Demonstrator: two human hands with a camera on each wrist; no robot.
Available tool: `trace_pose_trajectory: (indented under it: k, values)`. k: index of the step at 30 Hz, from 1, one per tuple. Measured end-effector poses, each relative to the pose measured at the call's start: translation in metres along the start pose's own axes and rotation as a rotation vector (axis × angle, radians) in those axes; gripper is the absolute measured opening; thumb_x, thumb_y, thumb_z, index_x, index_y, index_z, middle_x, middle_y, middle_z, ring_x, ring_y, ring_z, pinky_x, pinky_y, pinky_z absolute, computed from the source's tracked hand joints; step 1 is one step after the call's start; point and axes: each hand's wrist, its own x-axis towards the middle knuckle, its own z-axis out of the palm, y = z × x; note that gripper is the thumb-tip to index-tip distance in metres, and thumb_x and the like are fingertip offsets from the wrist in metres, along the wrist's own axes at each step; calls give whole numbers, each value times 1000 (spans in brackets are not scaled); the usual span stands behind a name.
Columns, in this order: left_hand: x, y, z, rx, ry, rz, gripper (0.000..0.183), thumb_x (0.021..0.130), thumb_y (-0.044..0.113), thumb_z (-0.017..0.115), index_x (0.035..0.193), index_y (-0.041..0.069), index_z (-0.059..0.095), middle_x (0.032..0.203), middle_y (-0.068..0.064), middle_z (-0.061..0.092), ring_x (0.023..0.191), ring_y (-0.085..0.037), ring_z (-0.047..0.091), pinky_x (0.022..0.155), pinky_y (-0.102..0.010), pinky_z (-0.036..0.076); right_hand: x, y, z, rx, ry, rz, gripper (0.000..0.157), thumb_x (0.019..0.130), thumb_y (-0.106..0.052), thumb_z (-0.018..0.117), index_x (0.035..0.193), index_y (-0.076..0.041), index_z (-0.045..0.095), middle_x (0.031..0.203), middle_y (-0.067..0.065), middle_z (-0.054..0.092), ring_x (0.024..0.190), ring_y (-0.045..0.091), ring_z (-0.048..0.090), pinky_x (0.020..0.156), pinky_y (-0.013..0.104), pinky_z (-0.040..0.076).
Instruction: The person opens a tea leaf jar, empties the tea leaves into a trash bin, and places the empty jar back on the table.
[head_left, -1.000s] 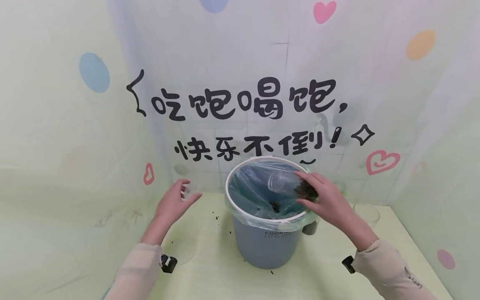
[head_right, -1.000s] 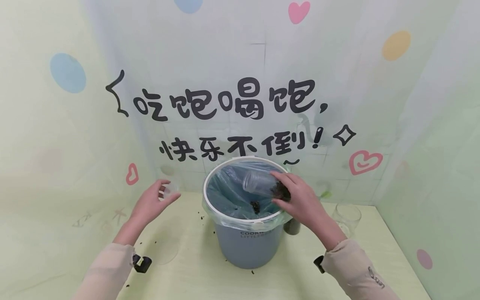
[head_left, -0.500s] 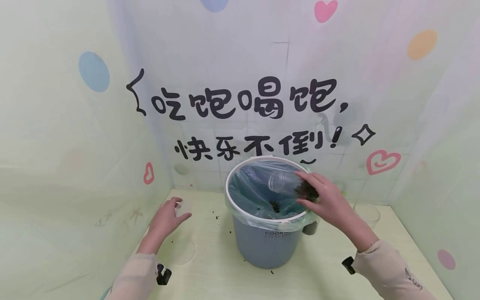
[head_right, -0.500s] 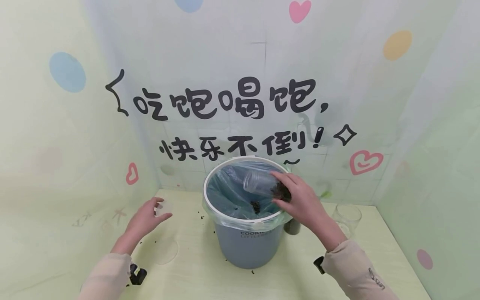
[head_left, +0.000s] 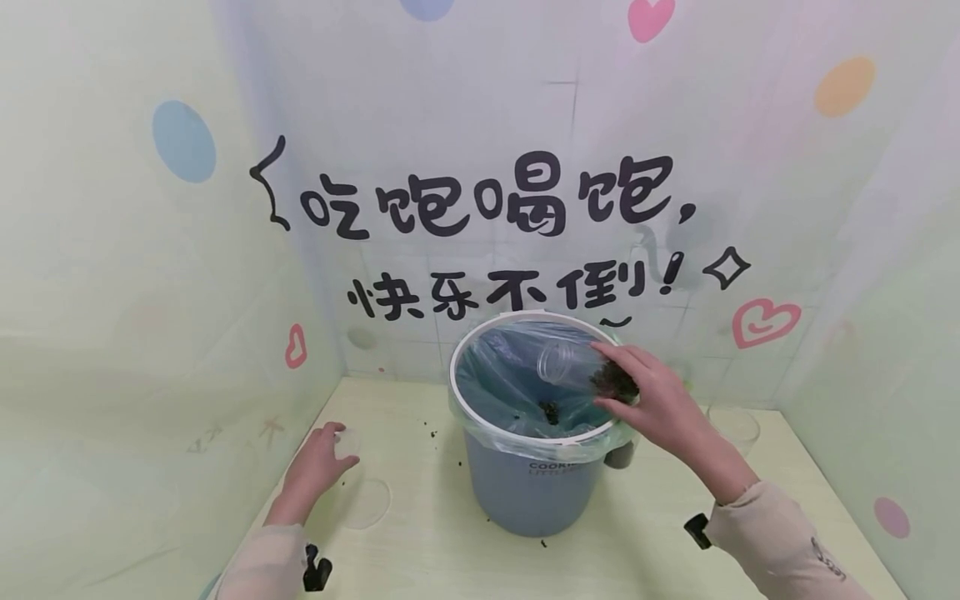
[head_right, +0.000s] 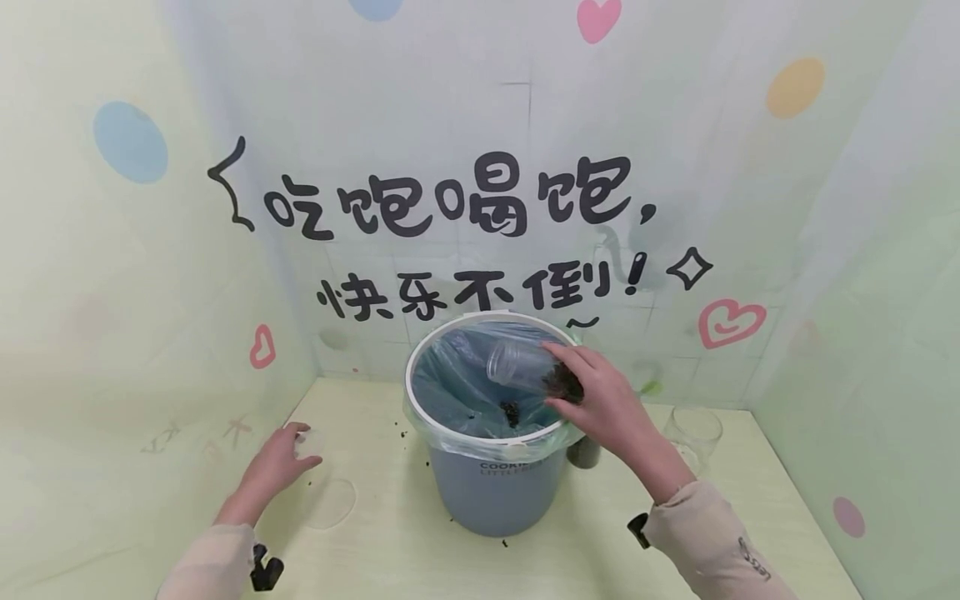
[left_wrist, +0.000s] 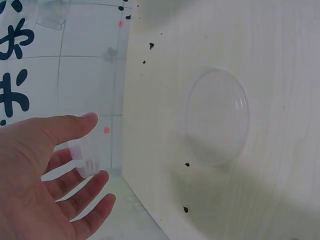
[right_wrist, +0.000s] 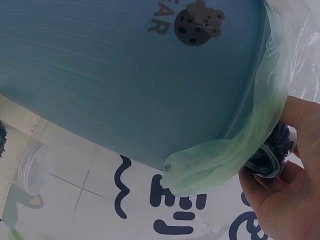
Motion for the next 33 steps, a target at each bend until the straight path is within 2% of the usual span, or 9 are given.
trace_pose_trajectory:
  k: [12,17,22,26,33]
  values:
    - [-9,-36,15,40,-68,-129,62,86,17,73,135,-8,43,126,-38,49,109,-57,54,79,-60,52,-1,-1,-1,-1,-5,20,75,74,-12,88,141,-11,54,123,13,65,109,31,65,85,48,58]
    - [-15,-46,19,56,-88,-131,62,86,14,73,135,-9,42,125,-40,49,107,-58,53,77,-59,53,-1,0,-2,2,2,16,76,74,-11,88,141,-11,54,124,13,65,109,31,65,84,48,58]
    - [-20,-52,25,85,-126,-151,63,82,10,74,133,-10,43,122,-37,52,103,-52,56,78,-59,53,-1,0,-3,1,13,6,76,73,-10,88,141,-11,54,124,13,65,108,31,66,83,47,58]
    - [-22,-58,31,96,-159,-163,61,78,8,75,129,-10,46,111,-32,56,93,-44,60,73,-56,53,-1,0,-4,5,17,6,76,73,-10,88,141,-10,54,124,14,65,108,31,65,84,48,58]
    - [-24,-63,39,101,-166,-157,59,75,7,73,125,-10,48,107,-30,53,87,-38,59,68,-51,53,-1,1,-4,5,28,-3,76,73,-11,88,141,-11,54,123,14,66,108,30,66,84,47,57]
